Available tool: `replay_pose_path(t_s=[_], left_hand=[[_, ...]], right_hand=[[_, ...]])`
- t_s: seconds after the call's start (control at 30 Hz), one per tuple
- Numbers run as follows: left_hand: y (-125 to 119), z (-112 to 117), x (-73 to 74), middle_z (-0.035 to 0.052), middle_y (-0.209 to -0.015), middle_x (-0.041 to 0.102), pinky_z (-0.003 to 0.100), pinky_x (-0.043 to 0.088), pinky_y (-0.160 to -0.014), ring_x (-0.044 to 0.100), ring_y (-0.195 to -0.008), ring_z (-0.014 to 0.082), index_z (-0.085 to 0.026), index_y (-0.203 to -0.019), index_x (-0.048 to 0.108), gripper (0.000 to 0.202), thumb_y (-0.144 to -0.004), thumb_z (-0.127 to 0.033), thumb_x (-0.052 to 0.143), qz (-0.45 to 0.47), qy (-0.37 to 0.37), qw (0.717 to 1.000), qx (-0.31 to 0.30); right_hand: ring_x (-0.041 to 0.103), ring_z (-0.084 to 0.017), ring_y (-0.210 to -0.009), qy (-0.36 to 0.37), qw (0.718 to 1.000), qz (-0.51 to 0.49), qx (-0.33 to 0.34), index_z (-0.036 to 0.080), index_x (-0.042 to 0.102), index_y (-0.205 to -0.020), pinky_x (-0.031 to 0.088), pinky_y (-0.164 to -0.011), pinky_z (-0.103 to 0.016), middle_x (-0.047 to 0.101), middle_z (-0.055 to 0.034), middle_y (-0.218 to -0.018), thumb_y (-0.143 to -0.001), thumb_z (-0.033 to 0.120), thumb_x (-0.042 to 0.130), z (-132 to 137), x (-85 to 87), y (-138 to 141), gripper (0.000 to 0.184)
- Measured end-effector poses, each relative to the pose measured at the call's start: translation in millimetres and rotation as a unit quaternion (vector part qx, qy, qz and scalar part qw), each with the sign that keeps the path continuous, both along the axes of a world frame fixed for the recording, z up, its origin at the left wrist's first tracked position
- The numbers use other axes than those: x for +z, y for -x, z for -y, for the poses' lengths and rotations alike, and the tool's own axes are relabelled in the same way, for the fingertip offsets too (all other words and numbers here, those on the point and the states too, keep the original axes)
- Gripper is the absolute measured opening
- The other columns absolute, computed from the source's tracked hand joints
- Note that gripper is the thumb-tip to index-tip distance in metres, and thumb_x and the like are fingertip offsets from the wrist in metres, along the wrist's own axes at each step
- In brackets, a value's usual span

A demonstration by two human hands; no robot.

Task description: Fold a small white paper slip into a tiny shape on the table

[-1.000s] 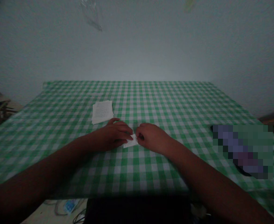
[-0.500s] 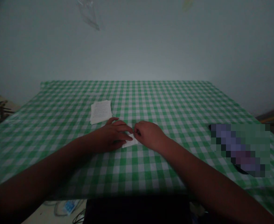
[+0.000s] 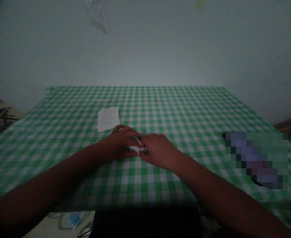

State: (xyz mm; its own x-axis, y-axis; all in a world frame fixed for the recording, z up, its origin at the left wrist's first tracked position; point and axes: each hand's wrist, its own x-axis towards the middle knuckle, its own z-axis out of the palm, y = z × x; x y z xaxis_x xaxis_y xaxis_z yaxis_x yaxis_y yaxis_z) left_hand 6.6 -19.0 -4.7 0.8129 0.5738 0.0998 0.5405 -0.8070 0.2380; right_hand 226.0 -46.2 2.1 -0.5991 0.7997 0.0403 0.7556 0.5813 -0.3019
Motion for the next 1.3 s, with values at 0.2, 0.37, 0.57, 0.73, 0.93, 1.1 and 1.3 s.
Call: replay_pose_path(t_s=[0.2,0.37,0.57,0.73,0.93,1.1,1.3], left_hand=[[-4,3,-4.9,-0.0004,-0.124,0.063,0.054,0.019,-0.107,0.051,-0.119,0.0258,-0.035,-0.111,0.068,0.026,-0.086,-0.045,0.069,0.018,-0.026,0.996,0.084],[-6,5,-3.3,0.0031,-0.127,0.06,0.051,0.027,-0.106,0.05,-0.121,0.0271,-0.028,-0.114,0.064,0.034,-0.084,-0.042,0.07,0.005,-0.022,0.998,0.064],[-6,4,-4.4,0.009,-0.125,0.06,0.048,0.034,-0.107,0.055,-0.117,0.0257,-0.017,-0.118,0.055,0.035,-0.087,-0.03,0.064,-0.001,-0.017,0.999,0.033],[-7,0,-3.5,0.0102,-0.118,0.062,0.04,0.044,-0.101,0.057,-0.113,0.0242,-0.015,-0.116,0.054,0.03,-0.086,-0.019,0.061,0.011,-0.019,1.0,0.003],[-8,-3,0.2,0.0089,-0.104,0.065,0.033,0.049,-0.091,0.062,-0.101,0.0204,-0.014,-0.099,0.057,0.012,-0.088,-0.012,0.053,0.018,0.009,1.0,0.015],[-11,0,1.3,0.007,-0.102,0.067,0.034,0.05,-0.089,0.064,-0.099,0.0204,-0.016,-0.099,0.056,0.013,-0.087,-0.014,0.052,0.063,-0.005,0.996,0.058],[-19,11,6.3,0.0084,-0.098,0.068,0.042,0.048,-0.088,0.063,-0.096,0.0249,-0.017,-0.09,0.056,0.008,-0.083,-0.019,0.054,0.076,-0.061,0.99,0.1]], right_hand=[[0.06,-0.023,-0.091,-0.039,0.999,0.018,-0.01,0.018,0.064,-0.099,0.043,-0.077,-0.036,0.066,-0.0079,-0.098,-0.089,0.03,0.061,-2,-7.1,-1,0.016],[0.055,-0.024,-0.1,-0.061,0.998,-0.004,0.031,0.018,0.067,-0.106,0.044,-0.086,-0.038,0.065,-0.0078,-0.107,-0.089,0.025,0.062,-8,-12.0,-2,0.019],[0.054,-0.024,-0.097,-0.069,0.996,-0.021,0.049,0.016,0.068,-0.101,0.045,-0.086,-0.039,0.066,-0.0082,-0.101,-0.089,0.022,0.062,-14,-14.2,-3,0.015],[0.053,-0.024,-0.097,-0.075,0.995,-0.035,0.061,0.016,0.068,-0.106,0.043,-0.085,-0.038,0.066,-0.0085,-0.103,-0.09,0.025,0.062,-14,-13.8,-4,0.019],[0.051,-0.022,-0.093,-0.101,0.993,-0.033,0.056,0.017,0.069,-0.095,0.039,-0.082,-0.037,0.066,-0.007,-0.094,-0.095,0.025,0.055,-14,-13.2,0,0.016],[0.052,-0.021,-0.09,-0.132,0.988,-0.066,0.044,0.016,0.069,-0.09,0.037,-0.08,-0.035,0.066,-0.0058,-0.089,-0.095,0.024,0.056,-11,-12.2,2,0.016],[0.05,-0.022,-0.086,-0.189,0.979,-0.07,0.036,0.017,0.068,-0.088,0.035,-0.077,-0.037,0.066,-0.0058,-0.087,-0.096,0.023,0.051,-4,-10.4,7,0.021]])
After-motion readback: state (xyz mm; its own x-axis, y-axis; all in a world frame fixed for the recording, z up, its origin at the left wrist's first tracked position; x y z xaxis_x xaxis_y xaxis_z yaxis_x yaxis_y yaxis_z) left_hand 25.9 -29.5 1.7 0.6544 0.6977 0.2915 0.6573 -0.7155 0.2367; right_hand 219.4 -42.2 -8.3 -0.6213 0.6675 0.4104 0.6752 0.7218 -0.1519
